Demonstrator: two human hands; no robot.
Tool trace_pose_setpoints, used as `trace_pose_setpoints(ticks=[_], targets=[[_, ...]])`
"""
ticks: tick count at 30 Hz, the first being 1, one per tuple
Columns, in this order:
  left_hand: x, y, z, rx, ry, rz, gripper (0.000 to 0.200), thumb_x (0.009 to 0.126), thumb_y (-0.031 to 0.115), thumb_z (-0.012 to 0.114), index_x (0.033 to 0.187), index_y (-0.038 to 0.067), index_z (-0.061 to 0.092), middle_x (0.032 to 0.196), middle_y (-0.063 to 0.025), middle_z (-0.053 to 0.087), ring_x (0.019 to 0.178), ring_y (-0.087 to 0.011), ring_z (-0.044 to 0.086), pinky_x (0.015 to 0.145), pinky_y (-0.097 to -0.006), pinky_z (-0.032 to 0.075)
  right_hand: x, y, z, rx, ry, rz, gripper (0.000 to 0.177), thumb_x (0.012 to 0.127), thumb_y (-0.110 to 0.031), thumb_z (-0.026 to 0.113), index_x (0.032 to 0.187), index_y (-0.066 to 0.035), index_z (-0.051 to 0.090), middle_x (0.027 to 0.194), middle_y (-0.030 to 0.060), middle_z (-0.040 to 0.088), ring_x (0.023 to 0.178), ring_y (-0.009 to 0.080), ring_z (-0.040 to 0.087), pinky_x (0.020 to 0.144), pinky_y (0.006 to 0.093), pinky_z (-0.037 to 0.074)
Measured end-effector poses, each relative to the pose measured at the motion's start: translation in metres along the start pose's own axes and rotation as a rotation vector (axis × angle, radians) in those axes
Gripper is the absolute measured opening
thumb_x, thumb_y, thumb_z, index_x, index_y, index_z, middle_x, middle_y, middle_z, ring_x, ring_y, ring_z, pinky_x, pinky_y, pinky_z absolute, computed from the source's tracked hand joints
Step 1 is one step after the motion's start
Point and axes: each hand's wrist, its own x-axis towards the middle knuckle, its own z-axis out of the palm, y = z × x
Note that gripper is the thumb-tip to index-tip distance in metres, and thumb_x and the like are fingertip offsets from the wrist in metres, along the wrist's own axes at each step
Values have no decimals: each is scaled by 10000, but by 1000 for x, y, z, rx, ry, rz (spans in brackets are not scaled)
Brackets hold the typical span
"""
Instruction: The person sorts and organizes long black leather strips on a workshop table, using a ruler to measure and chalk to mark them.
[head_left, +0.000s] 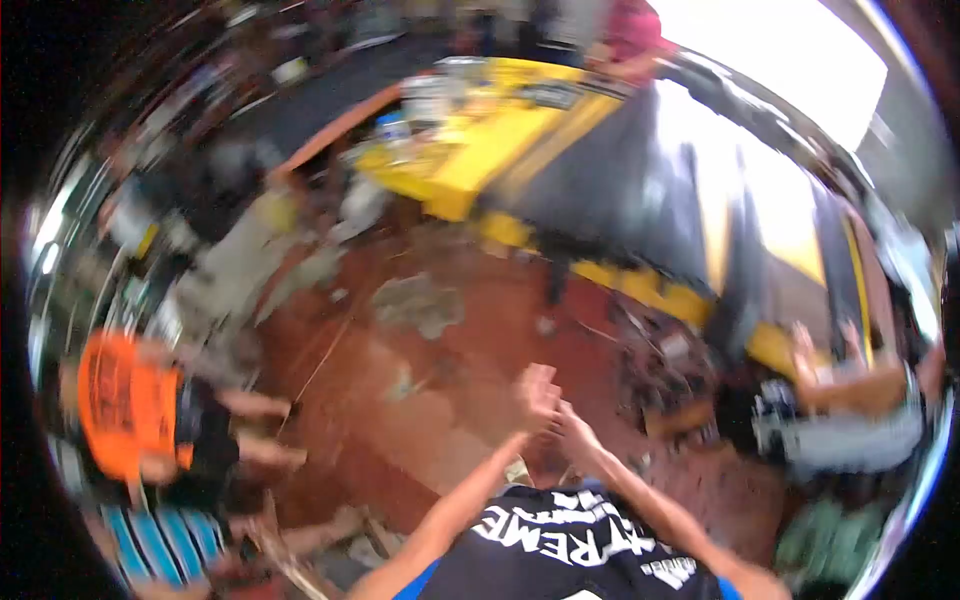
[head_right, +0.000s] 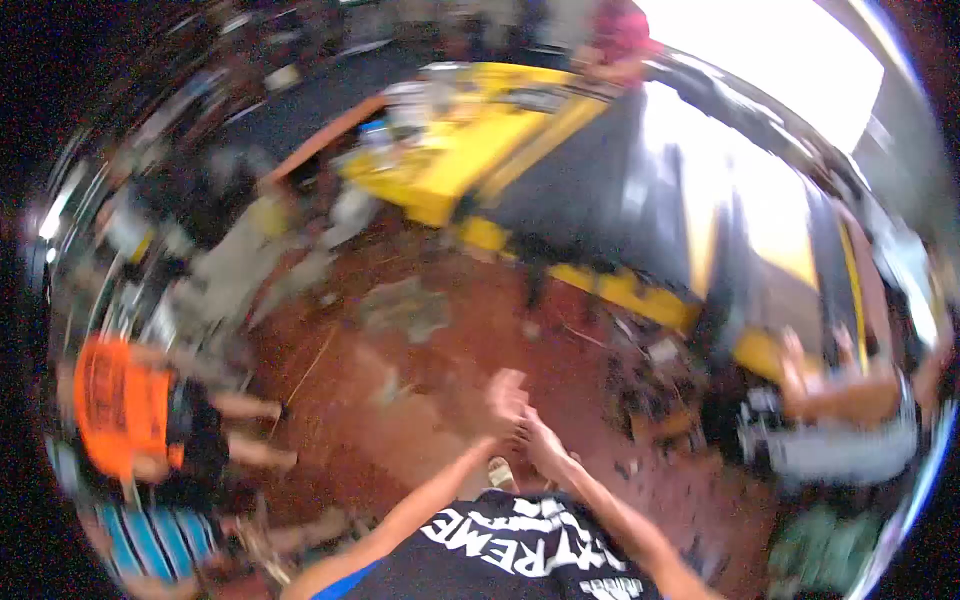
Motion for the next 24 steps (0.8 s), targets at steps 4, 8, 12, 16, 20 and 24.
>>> trace_pose_setpoints(ticks=[4, 8, 12, 16, 20, 24], targets=[[7, -60, 54, -98, 81, -302, 668, 972, 544, 518, 1440, 68, 490, 1506, -173, 448, 1421, -332, 376, 1153, -450, 312, -9, -2, -19, -170, 59, -72, 586, 1067, -492, 325, 1353, -43, 569, 1271, 93, 625, 1144, 210, 608, 965, 353, 492], [30, -53, 41, -209, 382, -362, 678, 969, 552, 516, 1446, 71, 478, 1514, -170, 436, 1424, -327, 368, 1149, -457, 312, 9, 1, -35, -515, -67, -283, 541, 1073, -393, 420, 1443, -2, 474, 1366, 116, 569, 1256, 216, 540, 1054, 352, 423], [57, -31, 45, -367, 588, -397, 691, 965, 562, 513, 1454, 76, 463, 1526, -165, 420, 1429, -320, 358, 1144, -466, 312, 19, -39, -29, -873, -235, -416, 554, 1078, -355, 429, 1472, 34, 410, 1421, 139, 516, 1307, 195, 483, 1103, 312, 368], [82, 1, 50, -535, 776, -438, 704, 962, 573, 510, 1462, 82, 448, 1537, -161, 403, 1434, -313, 347, 1139, -474, 312, 25, -72, -21, -1045, -290, -526, 535, 1055, -327, 456, 1458, 24, 426, 1453, 201, 495, 1360, 281, 457, 1118, 349, 354], [72, 15, -6, -700, 918, -478, 718, 958, 584, 507, 1470, 87, 432, 1548, -156, 387, 1439, -306, 337, 1133, -483, 312, 29, -91, -33, -1102, -335, -527, 526, 1033, -328, 484, 1426, 20, 459, 1424, 256, 516, 1317, 348, 514, 1074, 395, 404], [53, 23, -34, -870, 814, -641, 731, 954, 594, 503, 1478, 92, 417, 1560, -152, 371, 1444, -299, 326, 1128, -492, 312, 20, -100, -30, -1117, -440, -513, 569, 1023, -372, 477, 1431, 22, 434, 1313, 284, 584, 1214, 387, 582, 1009, 410, 452]])
